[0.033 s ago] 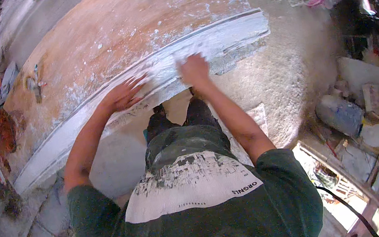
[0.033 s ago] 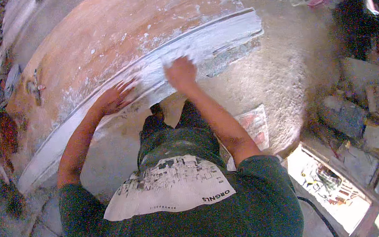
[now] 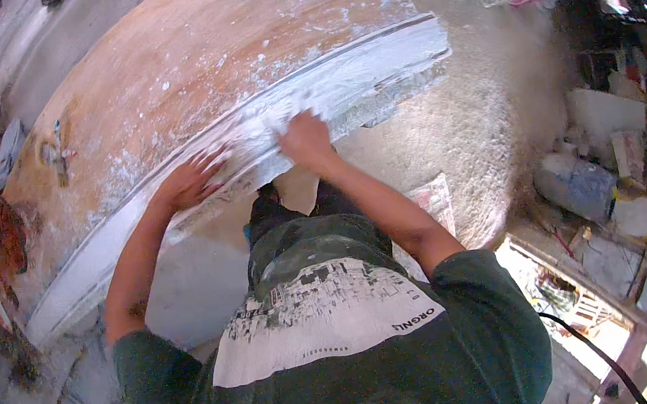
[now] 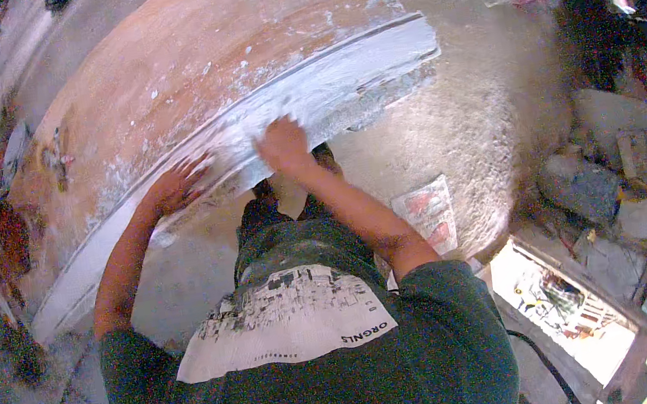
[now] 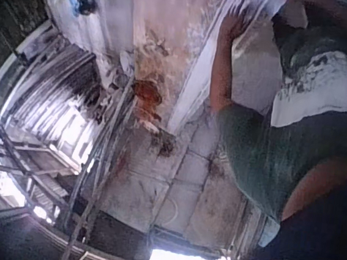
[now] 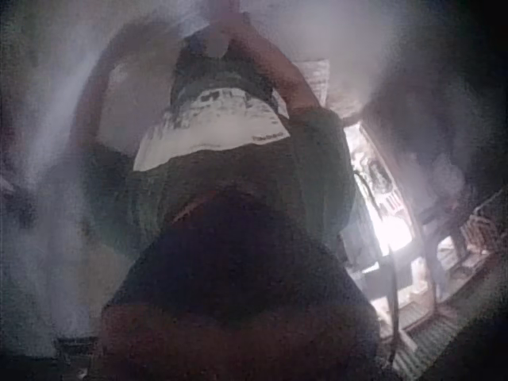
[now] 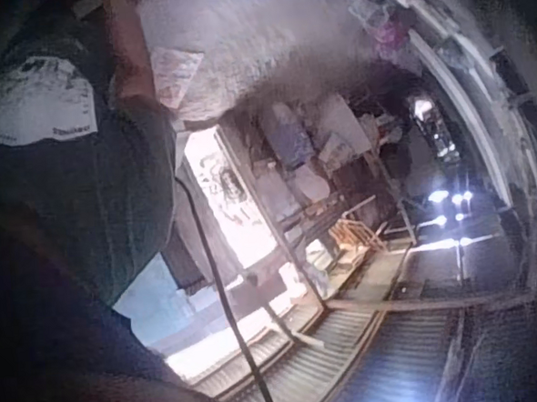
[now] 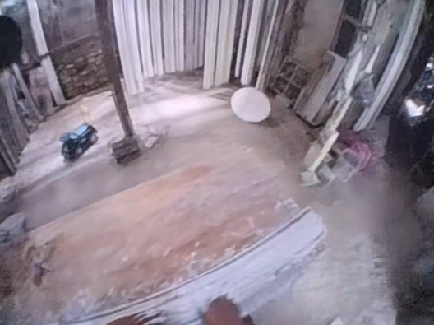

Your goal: The person applies a white paste to a long, curved wooden object using a cloth. They repeatedly dip the cloth into a bucket of paste and spread it along the surface, smoothing it with their hands.

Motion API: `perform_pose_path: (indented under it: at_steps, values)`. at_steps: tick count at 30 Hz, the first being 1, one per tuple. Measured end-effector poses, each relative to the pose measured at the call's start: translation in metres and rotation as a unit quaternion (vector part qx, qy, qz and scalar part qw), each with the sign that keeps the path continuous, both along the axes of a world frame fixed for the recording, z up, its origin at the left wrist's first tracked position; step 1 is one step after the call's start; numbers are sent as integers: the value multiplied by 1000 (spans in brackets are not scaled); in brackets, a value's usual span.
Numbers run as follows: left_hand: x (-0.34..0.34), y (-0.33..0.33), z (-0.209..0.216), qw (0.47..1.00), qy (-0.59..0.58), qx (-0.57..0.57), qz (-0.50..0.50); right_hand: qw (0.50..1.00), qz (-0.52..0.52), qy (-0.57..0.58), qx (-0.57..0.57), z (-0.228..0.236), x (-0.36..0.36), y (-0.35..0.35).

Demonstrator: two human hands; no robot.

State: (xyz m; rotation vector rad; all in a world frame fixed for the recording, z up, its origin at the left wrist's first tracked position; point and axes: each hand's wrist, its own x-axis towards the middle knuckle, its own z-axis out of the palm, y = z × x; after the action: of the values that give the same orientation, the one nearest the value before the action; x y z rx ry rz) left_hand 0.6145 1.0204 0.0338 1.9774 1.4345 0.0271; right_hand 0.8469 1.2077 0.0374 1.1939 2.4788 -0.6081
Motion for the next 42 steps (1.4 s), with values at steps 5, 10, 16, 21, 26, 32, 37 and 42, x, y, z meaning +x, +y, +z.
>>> perform_pose_path:
  at_steps: [5, 10, 16, 21, 26, 32, 37, 42]
  values:
    - [-16, -20, 16, 993, 89, -5, 72, 998, -24, 58, 10, 8, -30, -24]
    - [6, 41, -1, 998, 22, 53, 38, 989, -129, -4, 66, 0, -13, 59]
    - [72, 148, 10, 999, -19, 47, 19, 968, -208, -48, 129, -10, 72, 215]
    - [136, 235, 2, 997, -2, 54, 47, 968, -151, -30, 200, -6, 157, 326]
    - [203, 330, -7, 993, 11, 94, 76, 985, -77, 136, 78, -40, 227, 420]
    - [283, 434, -1, 985, -5, 135, 106, 987, 38, 117, -101, -38, 253, 468]
    - [327, 486, -7, 981, -6, 144, 129, 933, 26, 246, -263, -69, 280, 486]
    - [333, 498, 3, 985, 17, 116, 127, 959, 32, 168, -224, -51, 282, 472]
